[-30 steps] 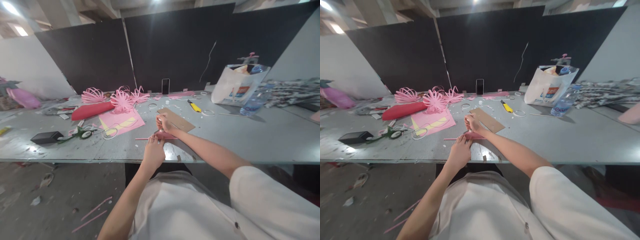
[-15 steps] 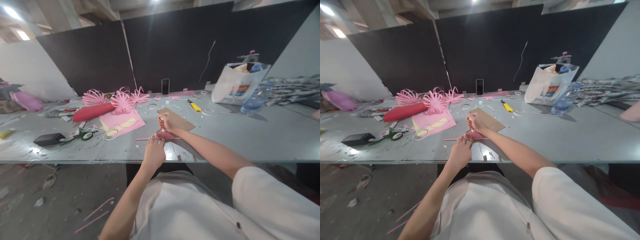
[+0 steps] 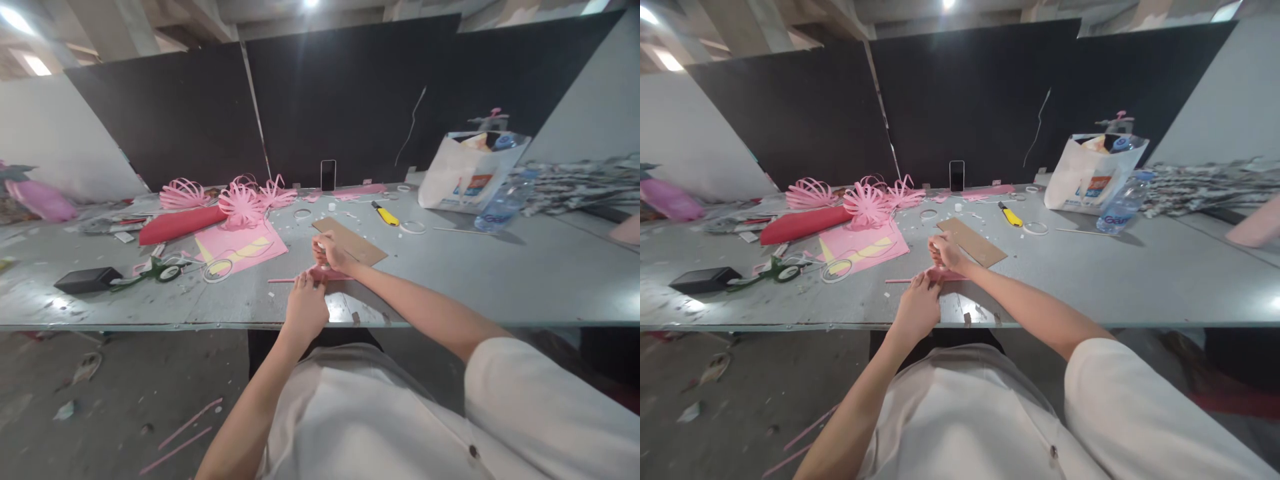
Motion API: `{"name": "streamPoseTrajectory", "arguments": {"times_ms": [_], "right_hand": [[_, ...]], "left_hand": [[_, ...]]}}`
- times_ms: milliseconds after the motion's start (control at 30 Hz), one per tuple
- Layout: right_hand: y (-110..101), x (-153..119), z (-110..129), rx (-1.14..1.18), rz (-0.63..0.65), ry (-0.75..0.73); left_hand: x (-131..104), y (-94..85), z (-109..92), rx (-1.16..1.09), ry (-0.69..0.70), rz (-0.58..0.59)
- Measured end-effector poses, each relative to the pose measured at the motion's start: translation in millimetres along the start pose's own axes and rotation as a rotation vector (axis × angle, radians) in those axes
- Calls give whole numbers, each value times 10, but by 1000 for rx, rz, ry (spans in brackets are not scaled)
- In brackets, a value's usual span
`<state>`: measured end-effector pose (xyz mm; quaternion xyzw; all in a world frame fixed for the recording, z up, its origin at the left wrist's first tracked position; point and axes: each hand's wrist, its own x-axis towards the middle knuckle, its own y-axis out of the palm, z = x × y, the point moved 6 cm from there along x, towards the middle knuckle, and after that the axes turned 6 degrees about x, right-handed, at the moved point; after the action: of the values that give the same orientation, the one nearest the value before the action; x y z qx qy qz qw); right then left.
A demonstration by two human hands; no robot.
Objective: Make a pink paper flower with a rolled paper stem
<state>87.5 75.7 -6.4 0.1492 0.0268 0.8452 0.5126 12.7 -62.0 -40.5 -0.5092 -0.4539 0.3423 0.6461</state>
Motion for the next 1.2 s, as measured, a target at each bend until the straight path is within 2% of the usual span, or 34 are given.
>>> {"name": "streamPoseTrajectory", "arguments": {"times_ms": [267, 433, 567, 733, 900, 1033, 1200], "right_hand": [[18, 39, 21, -13, -40, 0], [82, -27, -15, -16, -17, 37], [25, -12, 13, -4, -43, 16], [-8, -85, 11, -4, -3, 45], [-34, -79, 42, 16, -32, -2], [-173, -26, 262, 47, -87, -83], [-379, -12, 882, 86, -167, -265]], "left_hand": [[-6, 0, 5, -5, -4, -1], [-6, -3, 4, -14, 13, -51], [-8, 29, 17, -8, 1, -58], [-1, 39, 4, -2, 11, -46], [-5, 28, 14, 2, -10, -36], [-13, 25, 18, 11, -18, -28], [-26, 5, 5, -4, -13, -22]]}}
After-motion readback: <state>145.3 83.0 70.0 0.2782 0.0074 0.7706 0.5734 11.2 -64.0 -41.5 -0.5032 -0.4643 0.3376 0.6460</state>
